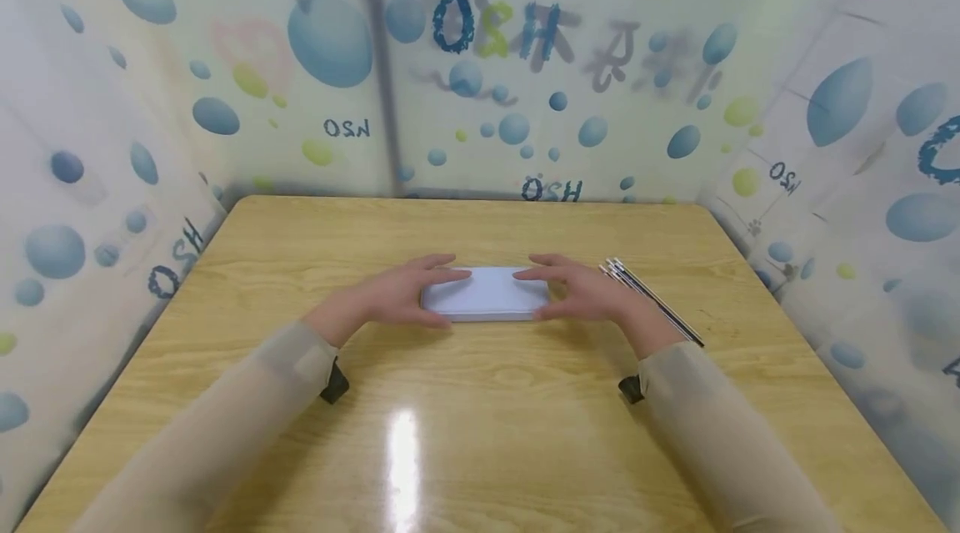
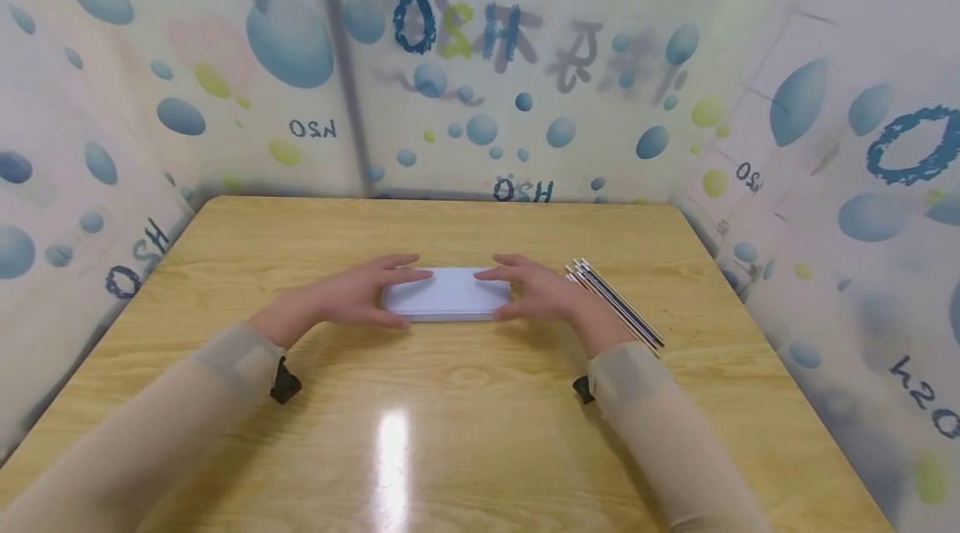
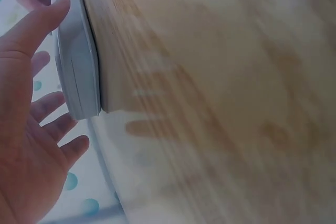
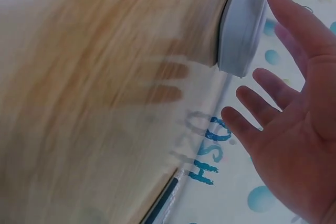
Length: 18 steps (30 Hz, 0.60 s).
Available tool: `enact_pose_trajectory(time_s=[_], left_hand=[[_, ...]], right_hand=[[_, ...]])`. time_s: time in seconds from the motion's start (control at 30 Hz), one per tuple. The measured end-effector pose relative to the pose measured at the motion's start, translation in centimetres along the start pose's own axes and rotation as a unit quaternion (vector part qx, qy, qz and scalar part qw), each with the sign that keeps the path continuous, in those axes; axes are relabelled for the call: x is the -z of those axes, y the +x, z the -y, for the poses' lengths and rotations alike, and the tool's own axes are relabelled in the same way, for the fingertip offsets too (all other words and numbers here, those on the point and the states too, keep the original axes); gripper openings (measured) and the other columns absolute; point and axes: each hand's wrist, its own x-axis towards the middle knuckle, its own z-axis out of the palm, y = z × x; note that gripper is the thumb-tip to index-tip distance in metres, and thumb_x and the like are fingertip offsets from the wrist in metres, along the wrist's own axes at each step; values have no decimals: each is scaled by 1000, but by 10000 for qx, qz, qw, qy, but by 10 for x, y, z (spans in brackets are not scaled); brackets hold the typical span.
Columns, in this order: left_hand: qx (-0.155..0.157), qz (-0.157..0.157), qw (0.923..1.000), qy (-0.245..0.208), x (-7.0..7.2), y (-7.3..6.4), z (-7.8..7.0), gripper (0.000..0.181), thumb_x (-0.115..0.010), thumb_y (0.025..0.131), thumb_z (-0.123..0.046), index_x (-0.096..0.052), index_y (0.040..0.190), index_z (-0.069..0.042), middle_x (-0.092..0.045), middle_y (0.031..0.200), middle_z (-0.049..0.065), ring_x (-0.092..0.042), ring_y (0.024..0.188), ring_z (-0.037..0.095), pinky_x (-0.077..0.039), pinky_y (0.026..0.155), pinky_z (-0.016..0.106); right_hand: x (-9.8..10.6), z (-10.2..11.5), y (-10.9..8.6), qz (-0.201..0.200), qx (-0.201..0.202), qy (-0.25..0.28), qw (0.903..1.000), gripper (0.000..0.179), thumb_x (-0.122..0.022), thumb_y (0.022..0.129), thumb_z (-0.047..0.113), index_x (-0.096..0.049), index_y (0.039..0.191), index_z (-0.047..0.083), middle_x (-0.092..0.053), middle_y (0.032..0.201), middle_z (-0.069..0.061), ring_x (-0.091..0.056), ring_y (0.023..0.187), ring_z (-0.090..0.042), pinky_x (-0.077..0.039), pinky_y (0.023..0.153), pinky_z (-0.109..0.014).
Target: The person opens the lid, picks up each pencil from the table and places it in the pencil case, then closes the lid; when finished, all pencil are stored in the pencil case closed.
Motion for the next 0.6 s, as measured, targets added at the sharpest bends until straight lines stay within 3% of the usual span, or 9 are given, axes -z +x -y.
enact_pose_trajectory(time_s=[0.27,0.6], left_hand=[[149,153,9998,20,-3,10,-3,70,-85,97,-35,-58,161,-24,-42,172,22,-39,160,47,-33,131,64],[259,13,9997,20,-2,12,-8,67,-87,94,-30,-63,157,-23,-48,167,22,-48,154,46,-38,129,63]], right_hand=[[-5,-4,15,360,-172,292,9988,65,-87,97,34,-62,157,36,-28,182,-9,-21,169,-43,-23,134,-68],[-4,-4,19,373,-270,123,9989,64,-87,97,32,-63,156,38,-33,181,-6,-30,167,-40,-29,133,-63]])
